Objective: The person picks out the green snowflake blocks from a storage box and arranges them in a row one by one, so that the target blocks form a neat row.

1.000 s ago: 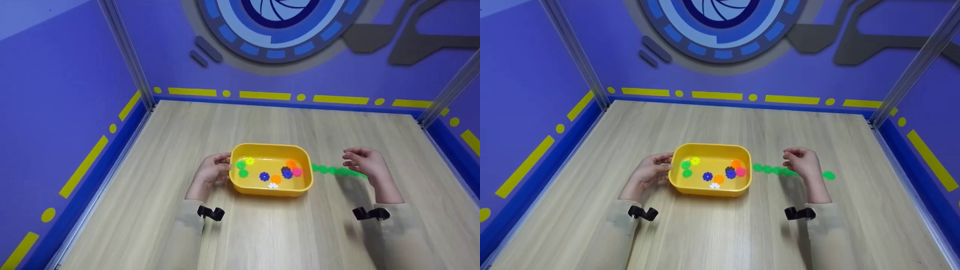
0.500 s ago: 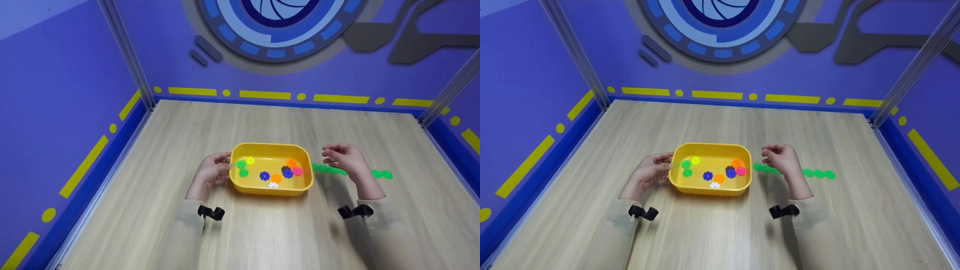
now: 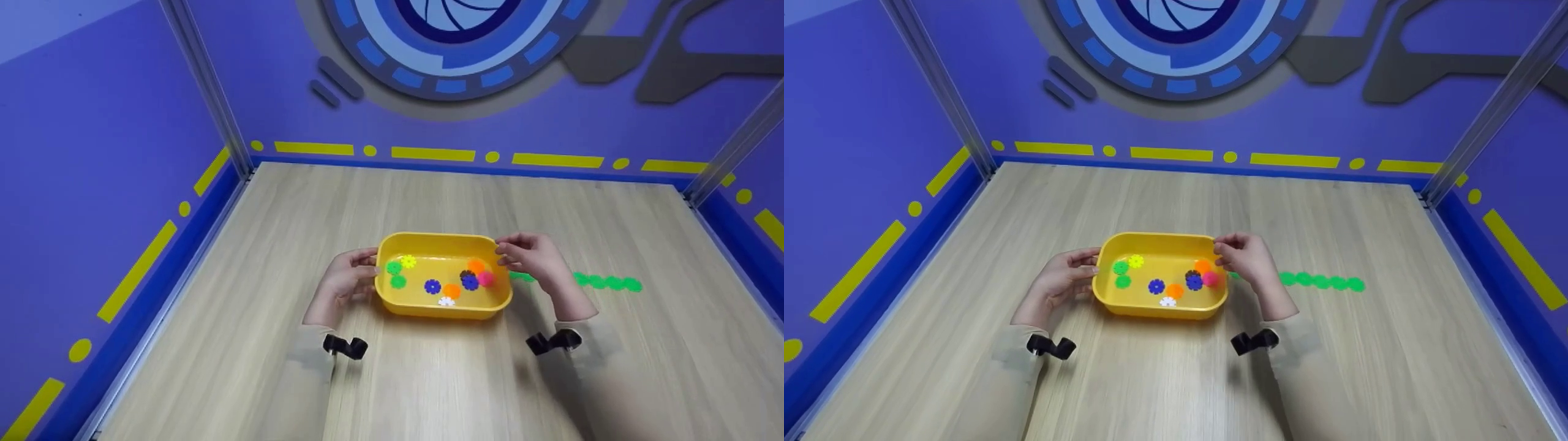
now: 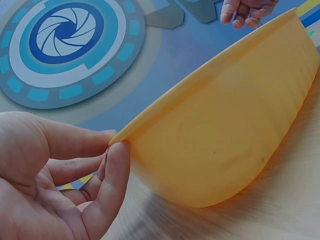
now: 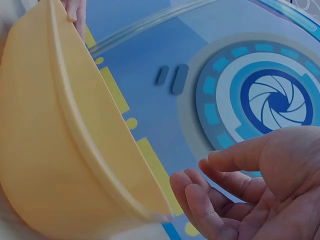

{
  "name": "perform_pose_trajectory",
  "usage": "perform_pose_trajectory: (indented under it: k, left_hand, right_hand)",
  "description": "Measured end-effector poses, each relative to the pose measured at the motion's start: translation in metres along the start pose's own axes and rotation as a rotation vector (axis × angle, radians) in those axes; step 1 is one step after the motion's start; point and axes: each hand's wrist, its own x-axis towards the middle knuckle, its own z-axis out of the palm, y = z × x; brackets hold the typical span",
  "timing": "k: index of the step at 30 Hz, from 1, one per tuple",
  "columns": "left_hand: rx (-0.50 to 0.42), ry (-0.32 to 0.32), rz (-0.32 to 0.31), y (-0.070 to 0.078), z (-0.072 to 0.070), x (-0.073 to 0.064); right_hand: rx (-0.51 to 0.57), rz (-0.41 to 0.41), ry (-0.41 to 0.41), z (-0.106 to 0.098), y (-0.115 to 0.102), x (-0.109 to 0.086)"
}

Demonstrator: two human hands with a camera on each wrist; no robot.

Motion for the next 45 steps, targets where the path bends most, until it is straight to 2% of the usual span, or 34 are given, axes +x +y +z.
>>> perform_pose_trajectory:
  k: [13,21,30,36,45]
  left_hand:
    - [0.002,0.005,-0.014,-0.002,-0.001,0.002]
    - [0.013,0.001,-0.013,-0.001,-0.001,0.002]
    - [0.003,-0.008,0.008,0.0,-0.001,0.0]
    - [0.007,-0.014,0.018,-0.002,-0.001,0.001]
    - [-0.001,-0.025,0.024,-0.002,-0.002,0.002]
  right_hand:
    - [0.004,0.012,-0.089,0.04,-0.017,0.011]
    - [0.027,-0.038,-0.134,0.069,-0.03,0.018]
    - [-0.079,-0.034,-0.17,0.107,-0.046,0.024]
    - [-0.147,-0.06,-0.198,0.133,-0.052,0.03]
    - [-0.241,-0.046,-0.216,0.154,-0.055,0.04]
